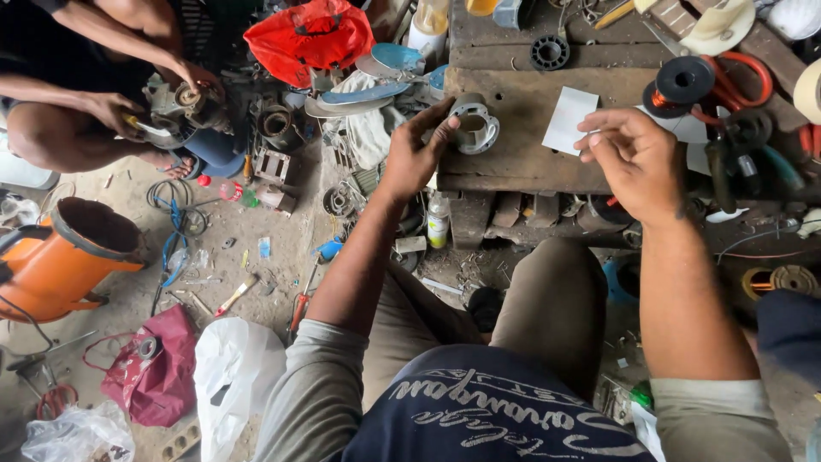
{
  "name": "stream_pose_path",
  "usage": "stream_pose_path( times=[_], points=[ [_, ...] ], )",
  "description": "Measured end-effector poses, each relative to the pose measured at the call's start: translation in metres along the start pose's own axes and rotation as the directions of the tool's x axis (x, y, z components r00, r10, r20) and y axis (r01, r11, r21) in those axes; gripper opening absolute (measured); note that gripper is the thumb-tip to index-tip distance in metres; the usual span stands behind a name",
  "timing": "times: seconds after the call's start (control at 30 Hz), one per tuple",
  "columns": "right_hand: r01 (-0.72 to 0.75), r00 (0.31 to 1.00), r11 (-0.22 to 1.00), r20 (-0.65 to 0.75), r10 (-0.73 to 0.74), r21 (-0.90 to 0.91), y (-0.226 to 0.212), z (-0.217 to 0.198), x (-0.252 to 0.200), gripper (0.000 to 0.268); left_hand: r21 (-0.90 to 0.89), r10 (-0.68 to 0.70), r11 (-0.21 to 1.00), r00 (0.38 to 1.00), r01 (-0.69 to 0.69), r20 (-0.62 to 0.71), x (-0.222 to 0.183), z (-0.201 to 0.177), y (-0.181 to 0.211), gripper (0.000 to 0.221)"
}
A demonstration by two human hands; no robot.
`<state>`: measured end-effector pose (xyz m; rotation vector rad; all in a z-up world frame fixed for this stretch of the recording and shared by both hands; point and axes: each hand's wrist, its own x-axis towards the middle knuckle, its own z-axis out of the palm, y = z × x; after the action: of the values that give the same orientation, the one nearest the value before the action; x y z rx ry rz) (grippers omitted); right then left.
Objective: The person is lining the internal slots of a motor stator with insulation paper to prepare it for winding.
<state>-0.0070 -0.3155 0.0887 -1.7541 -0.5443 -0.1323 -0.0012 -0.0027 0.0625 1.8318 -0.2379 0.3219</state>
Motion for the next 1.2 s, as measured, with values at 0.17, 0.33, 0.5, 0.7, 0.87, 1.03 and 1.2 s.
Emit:
stream_pose_path(
  times=[0.17, 0.33, 0.5, 0.7, 0.87, 1.03, 1.2],
  points=[
    [-0.013, 0.997, 0.996, -0.079, 0.006, -0.083, 0.011, -0.005, -0.006, 0.018, -0.096, -0.081, 0.992, 0.997, 0.079, -0.020, 0.000, 0.003, -0.006, 0.053],
    [0.100, 0.968, 0.866, -0.155, -0.199, -0.490, 0.018, -0.009, -0.010, 0.021, -0.101, -0.086, 0.991, 0.996, 0.084, -0.019, -0.001, 0.007, -0.002, 0.050],
    [0.148, 0.988, 0.584, 0.151, -0.043, -0.798, 0.049, -0.004, -0.003, 0.070, 0.499, 0.322, 0.768, 0.916, -0.401, 0.241, 0.028, 0.004, 0.044, 0.033],
    [0.279, 0.959, 0.564, 0.251, -0.128, -0.777, 0.032, 0.017, -0.037, 0.059, 0.531, 0.254, 0.703, 0.864, -0.473, 0.434, 0.049, 0.032, 0.049, 0.034],
    [0.372, 0.908, 0.642, 0.119, -0.402, -0.671, -0.023, 0.017, -0.047, 0.014, 0.239, 0.471, 0.780, 0.794, -0.578, 0.384, 0.051, 0.033, 0.038, 0.026],
    [0.334, 0.827, 0.731, -0.188, -0.531, -0.595, -0.038, 0.012, -0.058, 0.012, 0.135, 0.244, 0.946, 0.923, -0.294, 0.296, 0.031, 0.022, 0.026, 0.051],
    [0.117, 0.930, 0.954, -0.306, -0.202, -0.275, -0.032, 0.028, -0.073, 0.011, 0.084, 0.222, 0.967, 0.958, -0.240, 0.180, -0.039, 0.015, 0.074, 0.044]
  ],
)
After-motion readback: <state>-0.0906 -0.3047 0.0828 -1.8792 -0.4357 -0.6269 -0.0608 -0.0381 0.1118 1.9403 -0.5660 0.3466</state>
